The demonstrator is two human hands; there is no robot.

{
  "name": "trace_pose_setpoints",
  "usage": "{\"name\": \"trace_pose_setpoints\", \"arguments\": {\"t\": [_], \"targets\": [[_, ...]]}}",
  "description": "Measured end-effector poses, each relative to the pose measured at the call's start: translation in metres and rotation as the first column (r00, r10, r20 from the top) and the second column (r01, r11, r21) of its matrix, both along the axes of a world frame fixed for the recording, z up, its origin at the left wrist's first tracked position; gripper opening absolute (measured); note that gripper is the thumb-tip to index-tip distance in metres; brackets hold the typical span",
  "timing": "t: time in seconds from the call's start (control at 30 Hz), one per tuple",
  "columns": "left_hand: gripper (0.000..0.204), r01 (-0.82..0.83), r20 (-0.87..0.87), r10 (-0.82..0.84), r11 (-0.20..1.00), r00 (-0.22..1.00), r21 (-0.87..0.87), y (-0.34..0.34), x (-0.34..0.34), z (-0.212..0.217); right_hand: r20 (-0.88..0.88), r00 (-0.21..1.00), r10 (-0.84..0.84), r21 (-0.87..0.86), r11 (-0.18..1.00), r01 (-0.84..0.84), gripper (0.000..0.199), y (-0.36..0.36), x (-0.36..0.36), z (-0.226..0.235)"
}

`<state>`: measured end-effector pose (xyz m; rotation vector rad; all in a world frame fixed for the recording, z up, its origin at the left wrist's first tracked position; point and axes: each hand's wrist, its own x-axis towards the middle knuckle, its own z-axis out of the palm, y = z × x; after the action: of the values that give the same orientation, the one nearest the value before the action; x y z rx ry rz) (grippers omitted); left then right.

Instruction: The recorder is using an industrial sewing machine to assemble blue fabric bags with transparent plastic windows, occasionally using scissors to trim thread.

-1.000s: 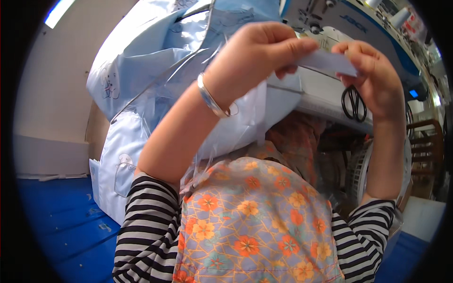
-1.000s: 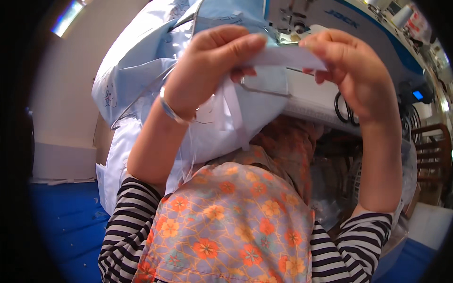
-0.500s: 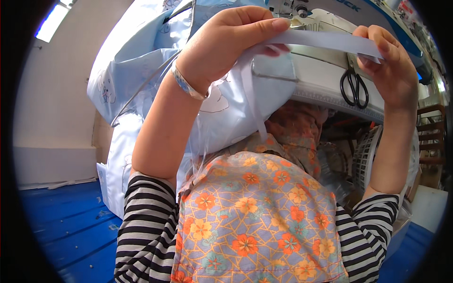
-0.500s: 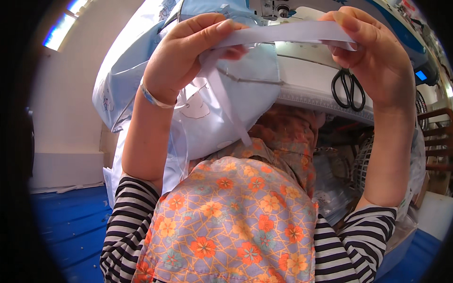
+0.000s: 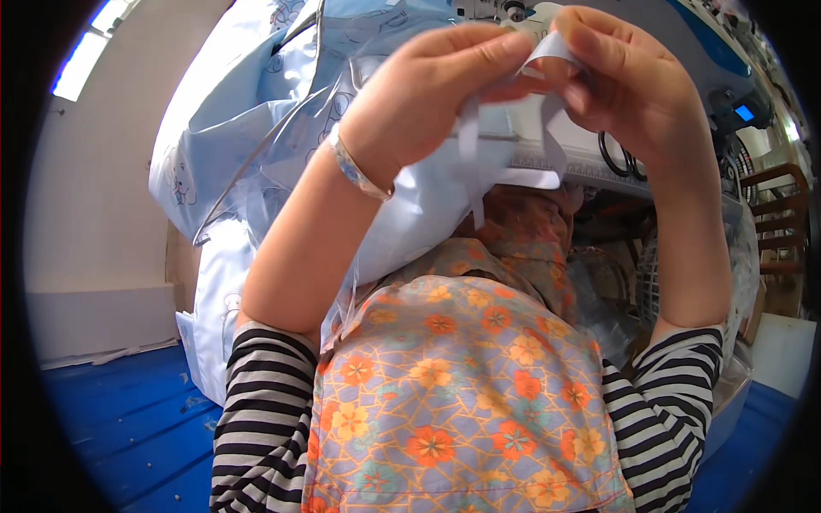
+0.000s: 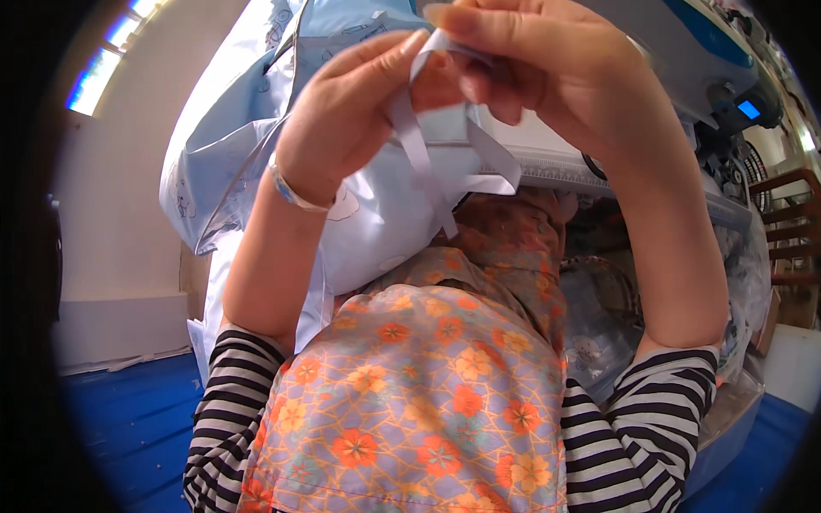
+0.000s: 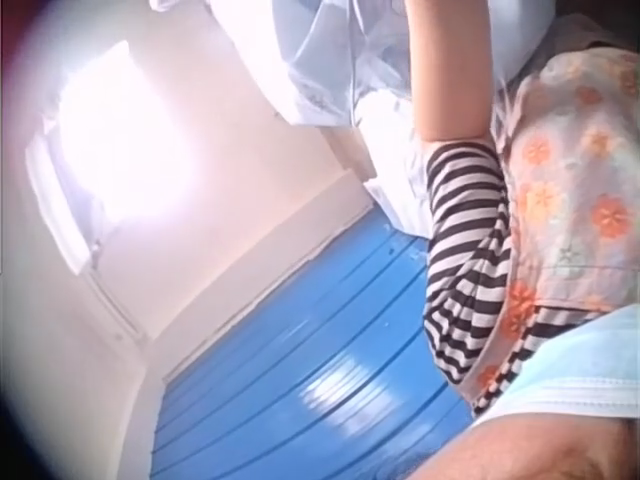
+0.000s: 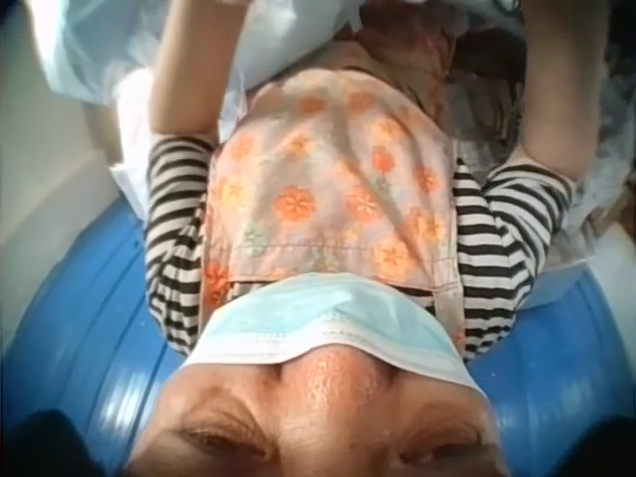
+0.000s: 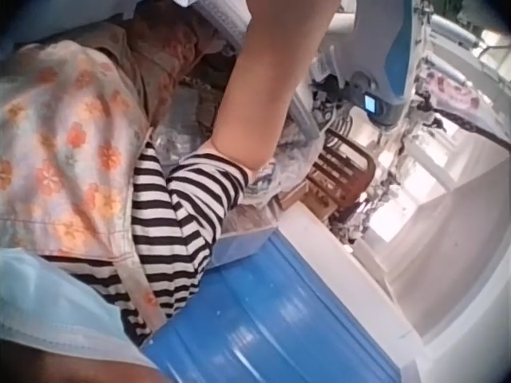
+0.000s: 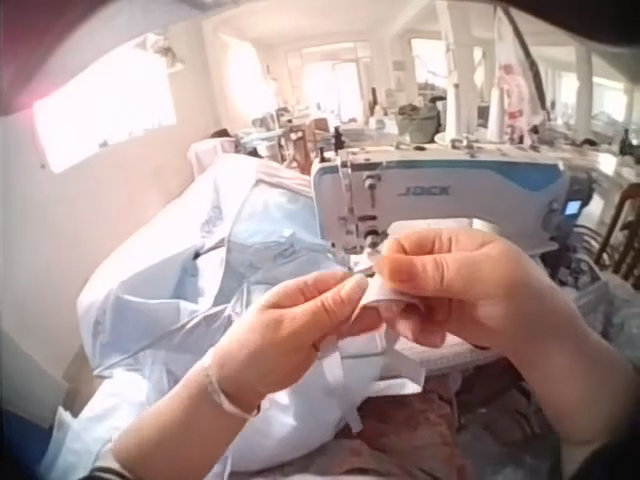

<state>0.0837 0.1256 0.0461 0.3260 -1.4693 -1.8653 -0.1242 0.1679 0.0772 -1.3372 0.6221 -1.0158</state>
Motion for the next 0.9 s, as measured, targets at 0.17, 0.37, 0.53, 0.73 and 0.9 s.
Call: {"name": "trace_pose_setpoints", "arguments": {"t": [0.17, 0.37, 0.53, 0.73, 0.9], "targets": [[0.029, -0.139, 0.108, 0.141, 0.99, 0.984, -0.023, 0.0, 0.012, 0.0, -0.108, 0.959, -0.261, 0.083, 0.959, 0.27, 0.019, -0.011, 0.012, 0.003], [0.022, -0.237, 0.299, 0.31, 0.937, 0.903, -0.255, 0.019, 0.029, 0.007, -0.292, 0.914, -0.282, -0.044, 0.958, 0.282, 0.013, 0.0, 0.032, -0.002], [0.014, -0.546, 0.232, 0.773, 0.595, 0.591, -0.59, 0.045, 0.112, 0.024, -0.353, 0.844, -0.404, -0.389, 0.884, 0.26, 0.024, -0.014, 0.039, -0.064], [0.016, -0.704, 0.003, 0.966, 0.192, 0.26, -0.683, 0.114, 0.145, 0.038, -0.245, 0.724, -0.645, -0.944, 0.329, -0.027, 0.036, -0.018, 0.091, -0.129], [0.019, -0.64, 0.024, 0.868, 0.385, 0.496, -0.665, 0.141, 0.112, 0.032, -0.05, 0.816, -0.576, -0.992, 0.125, 0.027, 0.027, -0.023, 0.091, -0.136]]}}
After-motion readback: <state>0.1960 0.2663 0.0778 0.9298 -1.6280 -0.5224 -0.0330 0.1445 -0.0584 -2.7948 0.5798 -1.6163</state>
